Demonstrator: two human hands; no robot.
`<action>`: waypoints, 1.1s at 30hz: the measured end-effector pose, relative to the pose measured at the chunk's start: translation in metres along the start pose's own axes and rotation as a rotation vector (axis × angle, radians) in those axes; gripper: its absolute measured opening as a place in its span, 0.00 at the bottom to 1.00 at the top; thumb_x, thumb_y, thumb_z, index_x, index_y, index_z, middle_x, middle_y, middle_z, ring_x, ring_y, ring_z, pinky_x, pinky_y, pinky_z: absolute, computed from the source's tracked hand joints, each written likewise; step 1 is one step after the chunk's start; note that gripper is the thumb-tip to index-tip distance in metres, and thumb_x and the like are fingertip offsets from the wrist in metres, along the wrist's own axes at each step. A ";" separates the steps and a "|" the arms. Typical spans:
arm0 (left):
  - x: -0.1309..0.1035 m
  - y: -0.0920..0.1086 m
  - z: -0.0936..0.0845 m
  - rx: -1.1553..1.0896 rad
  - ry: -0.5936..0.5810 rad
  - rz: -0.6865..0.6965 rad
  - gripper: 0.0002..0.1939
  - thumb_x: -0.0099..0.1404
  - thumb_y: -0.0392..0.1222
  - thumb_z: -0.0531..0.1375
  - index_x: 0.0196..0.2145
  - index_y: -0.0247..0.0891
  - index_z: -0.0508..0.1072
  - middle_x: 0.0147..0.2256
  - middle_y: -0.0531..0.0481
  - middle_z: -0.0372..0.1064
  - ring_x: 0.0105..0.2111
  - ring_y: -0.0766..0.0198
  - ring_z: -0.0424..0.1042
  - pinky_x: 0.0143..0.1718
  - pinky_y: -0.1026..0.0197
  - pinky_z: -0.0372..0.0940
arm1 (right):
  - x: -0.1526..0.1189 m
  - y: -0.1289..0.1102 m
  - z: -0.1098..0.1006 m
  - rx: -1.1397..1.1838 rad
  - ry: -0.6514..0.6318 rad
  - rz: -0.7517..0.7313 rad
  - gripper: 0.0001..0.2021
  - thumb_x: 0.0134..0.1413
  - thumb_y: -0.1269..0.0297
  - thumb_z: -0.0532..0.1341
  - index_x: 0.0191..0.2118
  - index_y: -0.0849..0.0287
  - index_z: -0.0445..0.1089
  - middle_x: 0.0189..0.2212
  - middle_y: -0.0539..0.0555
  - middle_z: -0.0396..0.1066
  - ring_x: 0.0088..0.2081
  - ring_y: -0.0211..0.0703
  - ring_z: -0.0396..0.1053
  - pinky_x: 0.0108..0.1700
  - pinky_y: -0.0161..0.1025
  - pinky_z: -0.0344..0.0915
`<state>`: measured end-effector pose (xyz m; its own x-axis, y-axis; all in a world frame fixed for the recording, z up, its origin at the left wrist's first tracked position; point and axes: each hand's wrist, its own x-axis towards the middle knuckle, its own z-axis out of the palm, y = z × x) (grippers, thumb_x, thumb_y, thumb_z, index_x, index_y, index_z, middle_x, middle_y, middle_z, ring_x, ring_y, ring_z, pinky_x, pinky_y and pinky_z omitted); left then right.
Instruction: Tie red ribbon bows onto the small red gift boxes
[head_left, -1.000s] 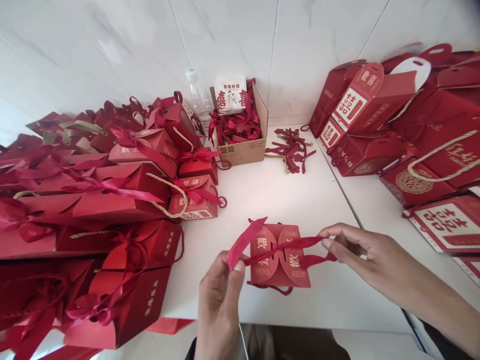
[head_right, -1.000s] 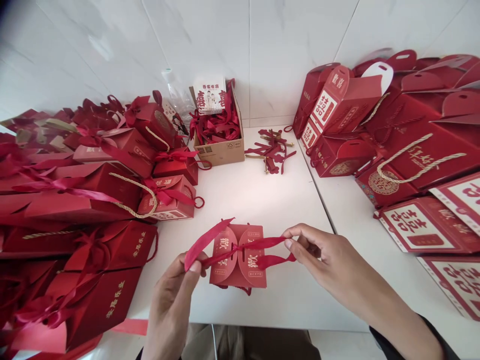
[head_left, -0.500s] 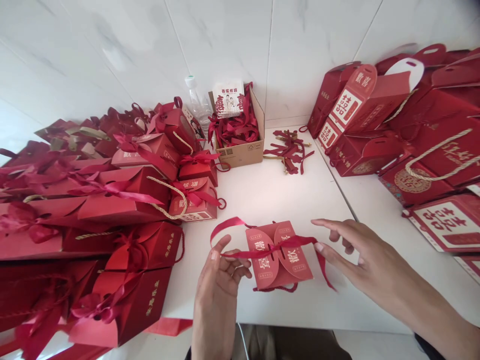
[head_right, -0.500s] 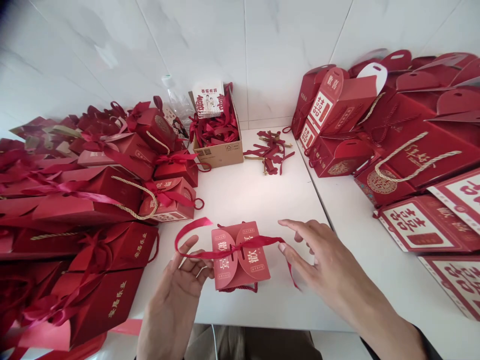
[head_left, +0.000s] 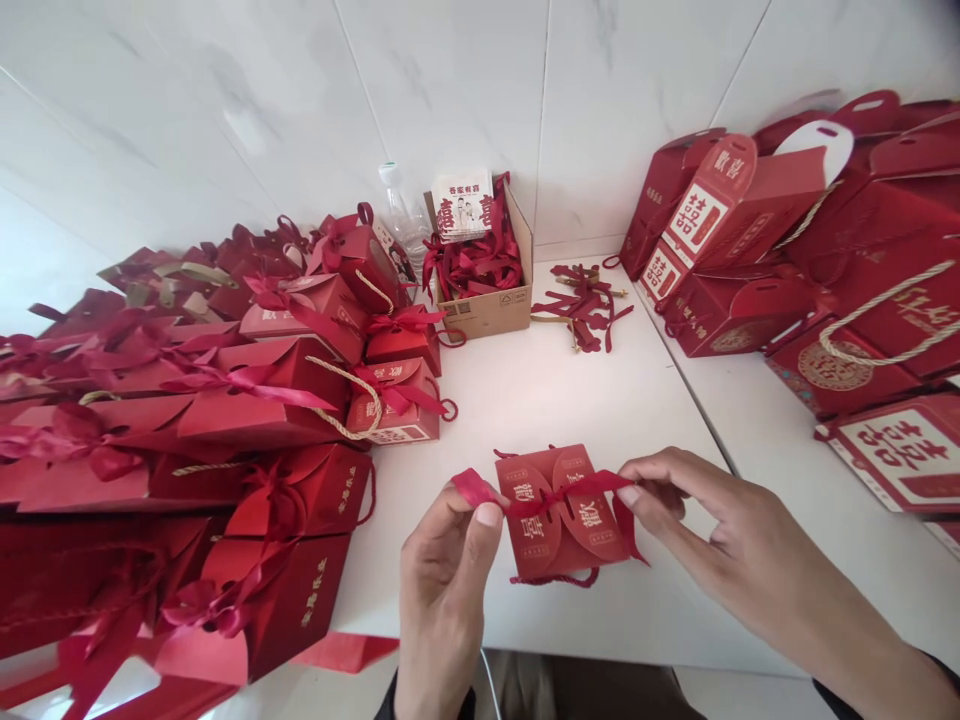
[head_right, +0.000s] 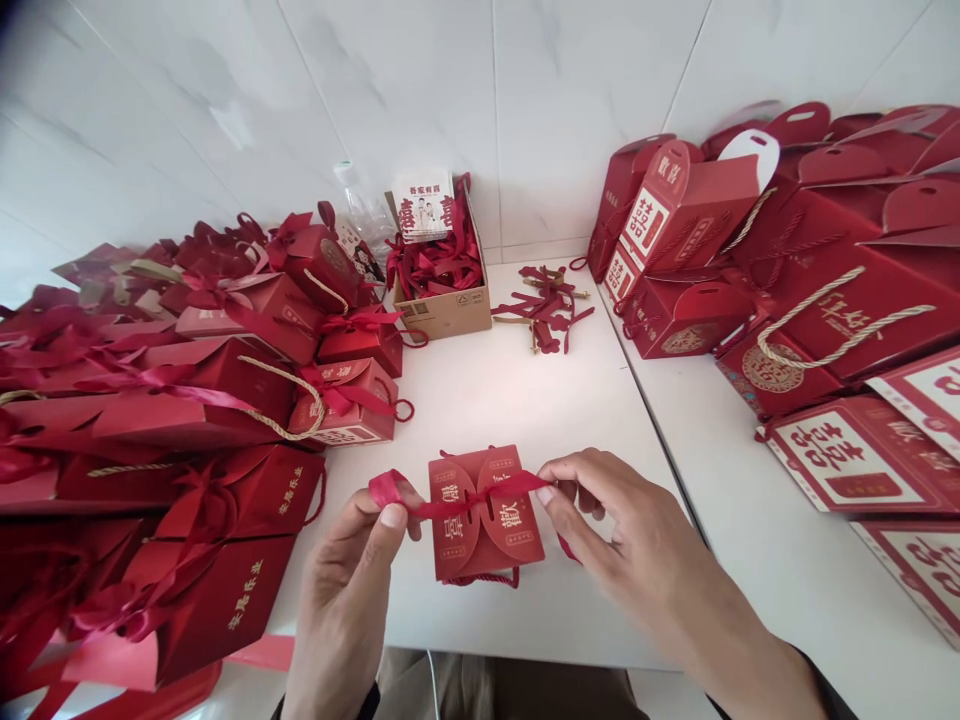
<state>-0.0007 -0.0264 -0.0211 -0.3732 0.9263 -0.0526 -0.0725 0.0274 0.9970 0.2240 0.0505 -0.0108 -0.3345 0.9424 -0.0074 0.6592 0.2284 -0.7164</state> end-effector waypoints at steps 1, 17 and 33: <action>0.000 -0.002 0.001 0.005 0.028 -0.006 0.16 0.75 0.53 0.61 0.32 0.42 0.73 0.31 0.53 0.66 0.31 0.67 0.64 0.34 0.67 0.63 | -0.001 0.000 0.000 0.000 0.015 -0.004 0.13 0.69 0.49 0.58 0.40 0.49 0.74 0.33 0.52 0.76 0.31 0.45 0.72 0.26 0.37 0.65; 0.009 -0.024 -0.006 0.440 0.257 0.168 0.12 0.70 0.39 0.63 0.47 0.44 0.63 0.33 0.57 0.66 0.31 0.65 0.66 0.35 0.62 0.62 | -0.008 -0.015 0.001 0.031 0.082 -0.047 0.11 0.68 0.49 0.59 0.41 0.48 0.73 0.39 0.54 0.76 0.35 0.49 0.73 0.34 0.42 0.70; 0.030 0.007 -0.012 0.464 0.091 0.250 0.10 0.73 0.44 0.60 0.34 0.40 0.74 0.30 0.51 0.71 0.29 0.64 0.71 0.29 0.63 0.65 | -0.009 -0.026 -0.001 0.021 0.106 -0.037 0.11 0.66 0.48 0.61 0.44 0.46 0.76 0.32 0.52 0.76 0.30 0.46 0.73 0.28 0.38 0.69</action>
<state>-0.0239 -0.0028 -0.0161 -0.4065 0.8902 0.2057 0.4383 -0.0075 0.8988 0.2099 0.0363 0.0085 -0.2845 0.9543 0.0919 0.6331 0.2590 -0.7295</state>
